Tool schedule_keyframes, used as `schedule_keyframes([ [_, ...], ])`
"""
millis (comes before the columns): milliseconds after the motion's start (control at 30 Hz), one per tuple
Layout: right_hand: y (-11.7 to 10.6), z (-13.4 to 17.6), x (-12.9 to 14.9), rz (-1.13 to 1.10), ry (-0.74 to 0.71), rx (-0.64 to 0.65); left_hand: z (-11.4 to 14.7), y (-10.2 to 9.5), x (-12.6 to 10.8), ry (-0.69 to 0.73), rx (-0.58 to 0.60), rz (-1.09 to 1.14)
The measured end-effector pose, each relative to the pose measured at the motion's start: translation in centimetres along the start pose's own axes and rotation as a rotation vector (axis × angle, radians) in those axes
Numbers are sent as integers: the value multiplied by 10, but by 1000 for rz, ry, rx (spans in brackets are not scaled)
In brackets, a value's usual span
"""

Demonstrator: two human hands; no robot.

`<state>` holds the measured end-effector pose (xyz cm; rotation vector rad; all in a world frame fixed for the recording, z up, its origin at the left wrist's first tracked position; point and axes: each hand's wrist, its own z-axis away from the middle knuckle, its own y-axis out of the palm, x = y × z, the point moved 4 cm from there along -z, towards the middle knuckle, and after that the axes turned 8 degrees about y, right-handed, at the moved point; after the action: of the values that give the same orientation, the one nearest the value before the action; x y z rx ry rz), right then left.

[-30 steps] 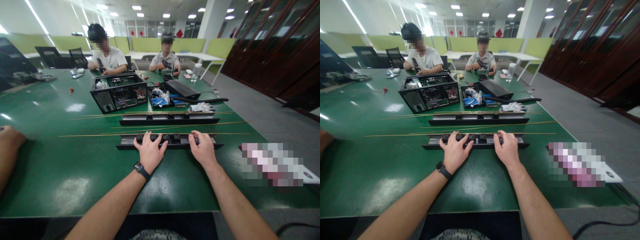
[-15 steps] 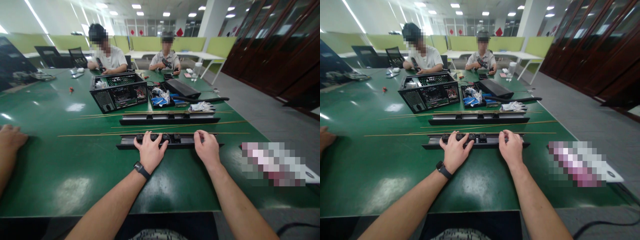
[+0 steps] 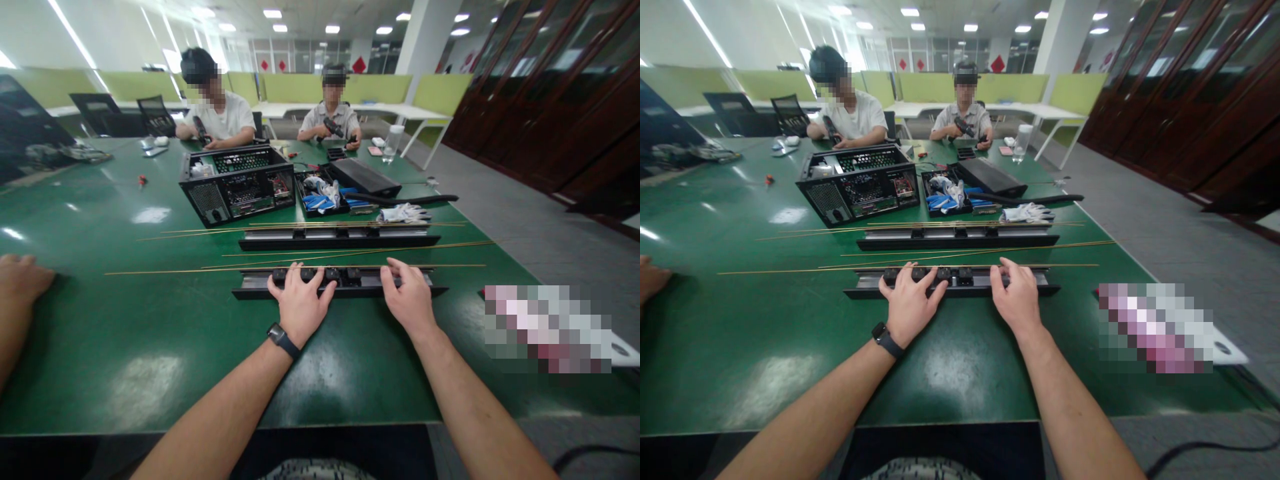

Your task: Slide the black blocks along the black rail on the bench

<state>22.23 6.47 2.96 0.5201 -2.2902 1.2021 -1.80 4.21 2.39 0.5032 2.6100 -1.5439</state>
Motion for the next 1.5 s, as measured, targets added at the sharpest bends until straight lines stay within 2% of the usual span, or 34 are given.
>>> schedule_keyframes([
  [167, -2, -3, -5, 19, 42, -27, 0, 0, 0, -2, 2, 6],
  [567, 5, 4, 6, -44, -108, 43, 0, 0, -1, -2, 2, -5],
  [867, -1, -1, -4, 4, 3, -34, 0, -1, 0, -8, 3, -1],
  [1200, 4, 5, 9, -58, -130, 48, 0, 0, 0, -9, -1, -3],
  [1400, -1, 0, 0, -20, -28, -27, 0, 0, 0, -3, 3, 2],
  [1500, 0, 1, 0, -21, -23, -19, 0, 0, 0, -6, -2, 6],
])
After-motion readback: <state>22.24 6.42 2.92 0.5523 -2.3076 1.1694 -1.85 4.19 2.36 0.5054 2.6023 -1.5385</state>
